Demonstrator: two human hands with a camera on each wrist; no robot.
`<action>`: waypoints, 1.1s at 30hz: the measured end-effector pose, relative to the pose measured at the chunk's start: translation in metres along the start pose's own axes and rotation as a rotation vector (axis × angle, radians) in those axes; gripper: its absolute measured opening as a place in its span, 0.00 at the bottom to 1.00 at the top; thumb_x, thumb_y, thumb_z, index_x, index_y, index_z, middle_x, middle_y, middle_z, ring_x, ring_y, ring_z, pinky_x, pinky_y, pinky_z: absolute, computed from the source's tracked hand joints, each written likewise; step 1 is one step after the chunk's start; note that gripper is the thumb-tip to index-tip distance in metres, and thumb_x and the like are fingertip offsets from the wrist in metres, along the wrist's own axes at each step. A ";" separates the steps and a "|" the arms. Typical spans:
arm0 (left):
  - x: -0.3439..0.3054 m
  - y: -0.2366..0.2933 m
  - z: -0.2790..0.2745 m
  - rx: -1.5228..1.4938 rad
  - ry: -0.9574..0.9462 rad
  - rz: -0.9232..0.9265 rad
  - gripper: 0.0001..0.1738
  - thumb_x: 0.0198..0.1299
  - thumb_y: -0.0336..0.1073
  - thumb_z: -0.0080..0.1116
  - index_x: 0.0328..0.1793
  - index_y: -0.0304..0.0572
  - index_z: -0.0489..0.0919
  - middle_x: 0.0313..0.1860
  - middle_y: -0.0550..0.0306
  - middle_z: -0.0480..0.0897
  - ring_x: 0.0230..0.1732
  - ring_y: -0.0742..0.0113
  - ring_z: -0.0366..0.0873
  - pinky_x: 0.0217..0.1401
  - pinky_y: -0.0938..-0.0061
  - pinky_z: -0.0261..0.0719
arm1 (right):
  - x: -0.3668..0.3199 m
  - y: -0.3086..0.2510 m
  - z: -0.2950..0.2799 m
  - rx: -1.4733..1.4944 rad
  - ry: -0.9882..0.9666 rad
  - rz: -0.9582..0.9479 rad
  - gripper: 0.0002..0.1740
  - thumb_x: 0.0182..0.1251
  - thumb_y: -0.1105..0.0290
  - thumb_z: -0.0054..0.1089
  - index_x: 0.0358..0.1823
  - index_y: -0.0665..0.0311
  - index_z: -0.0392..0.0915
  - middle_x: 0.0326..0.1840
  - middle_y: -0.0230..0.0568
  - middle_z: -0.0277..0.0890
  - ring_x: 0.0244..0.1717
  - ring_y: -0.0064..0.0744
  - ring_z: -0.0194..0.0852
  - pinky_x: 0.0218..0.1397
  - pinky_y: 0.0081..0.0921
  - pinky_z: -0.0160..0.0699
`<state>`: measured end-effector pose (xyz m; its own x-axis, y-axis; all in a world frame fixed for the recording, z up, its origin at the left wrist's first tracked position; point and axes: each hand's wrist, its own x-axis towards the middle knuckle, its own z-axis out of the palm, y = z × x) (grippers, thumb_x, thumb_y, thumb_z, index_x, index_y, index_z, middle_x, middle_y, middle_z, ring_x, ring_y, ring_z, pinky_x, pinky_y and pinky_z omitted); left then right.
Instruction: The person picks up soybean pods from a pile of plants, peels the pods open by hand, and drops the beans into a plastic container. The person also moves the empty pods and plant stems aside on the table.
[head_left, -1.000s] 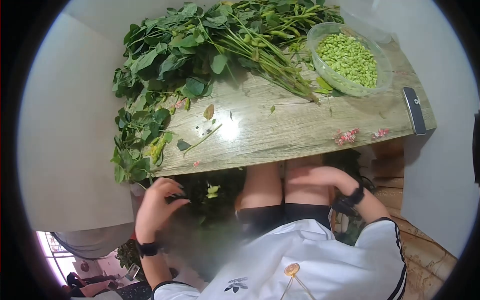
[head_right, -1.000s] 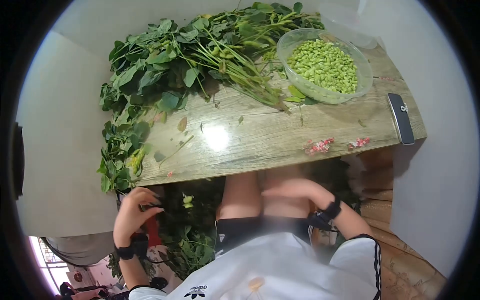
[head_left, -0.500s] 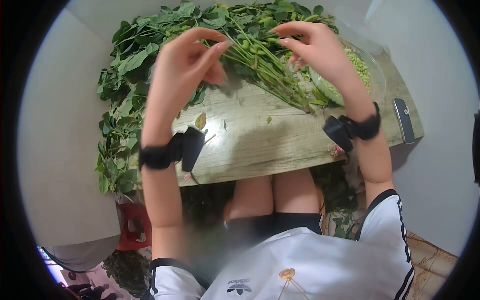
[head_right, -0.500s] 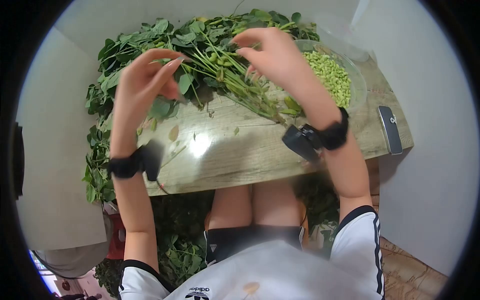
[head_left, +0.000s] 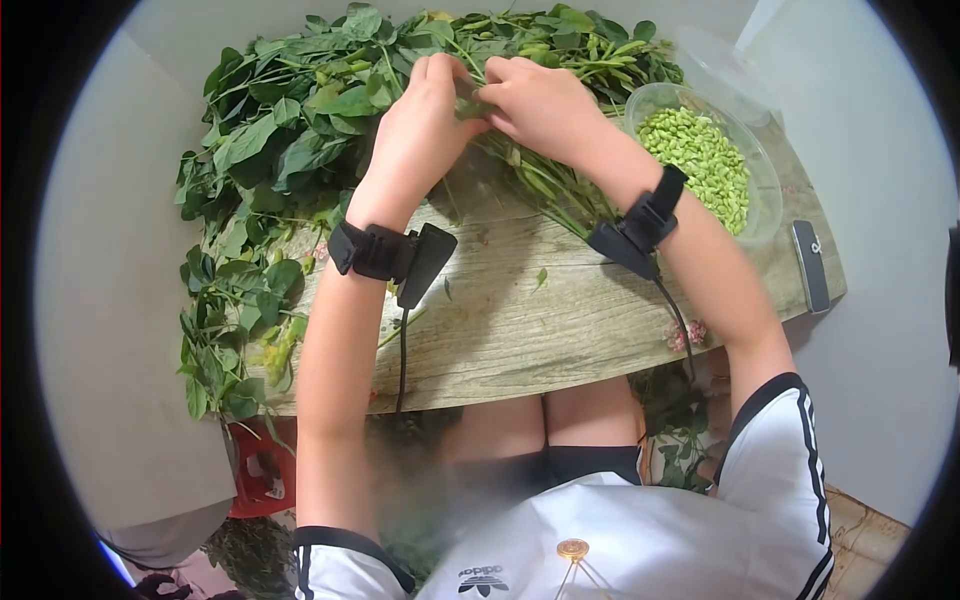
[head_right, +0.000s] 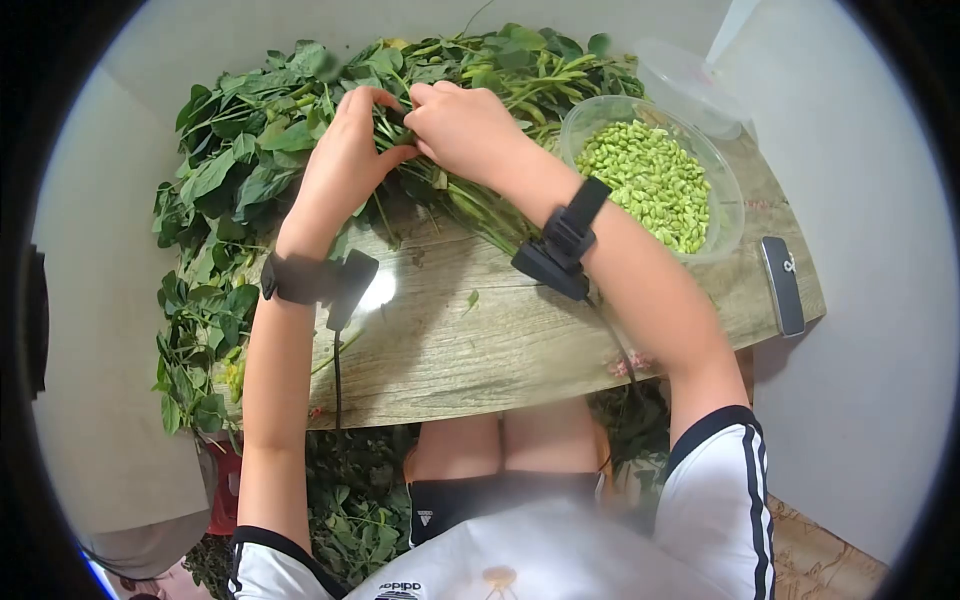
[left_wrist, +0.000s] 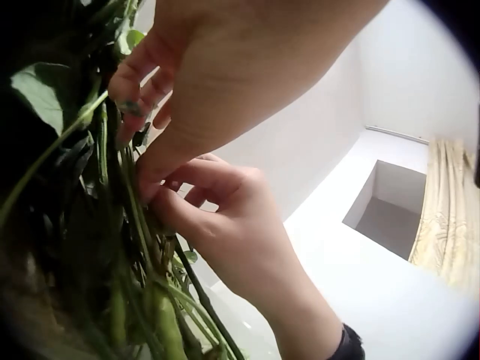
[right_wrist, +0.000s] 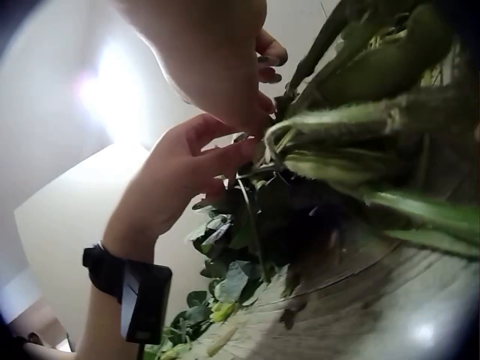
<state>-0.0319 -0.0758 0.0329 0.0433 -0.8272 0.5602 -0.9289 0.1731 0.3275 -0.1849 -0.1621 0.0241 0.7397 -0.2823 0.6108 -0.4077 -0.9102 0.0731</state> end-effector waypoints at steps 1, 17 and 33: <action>0.000 -0.005 0.003 -0.001 0.001 0.000 0.27 0.51 0.37 0.73 0.55 0.41 0.74 0.53 0.50 0.78 0.48 0.50 0.80 0.47 0.62 0.78 | 0.003 0.002 0.002 -0.065 -0.028 -0.045 0.06 0.56 0.67 0.64 0.34 0.56 0.83 0.40 0.32 0.75 0.44 0.33 0.78 0.41 0.33 0.84; 0.008 -0.013 0.010 0.152 -0.138 0.031 0.36 0.51 0.59 0.69 0.65 0.54 0.80 0.54 0.53 0.84 0.50 0.55 0.83 0.52 0.64 0.81 | -0.005 0.009 0.002 0.474 0.266 0.330 0.11 0.58 0.60 0.65 0.35 0.60 0.86 0.28 0.39 0.78 0.29 0.41 0.77 0.33 0.33 0.74; -0.004 -0.007 -0.009 -0.029 0.128 0.100 0.27 0.63 0.44 0.65 0.67 0.48 0.77 0.42 0.56 0.87 0.18 0.68 0.78 0.29 0.72 0.77 | -0.018 0.001 -0.075 1.071 0.038 0.605 0.17 0.75 0.60 0.52 0.51 0.65 0.80 0.46 0.38 0.83 0.46 0.31 0.82 0.44 0.25 0.87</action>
<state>-0.0219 -0.0690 0.0353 -0.0005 -0.7304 0.6830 -0.9198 0.2683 0.2862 -0.2390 -0.1346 0.0724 0.5608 -0.7523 0.3456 -0.0214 -0.4304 -0.9024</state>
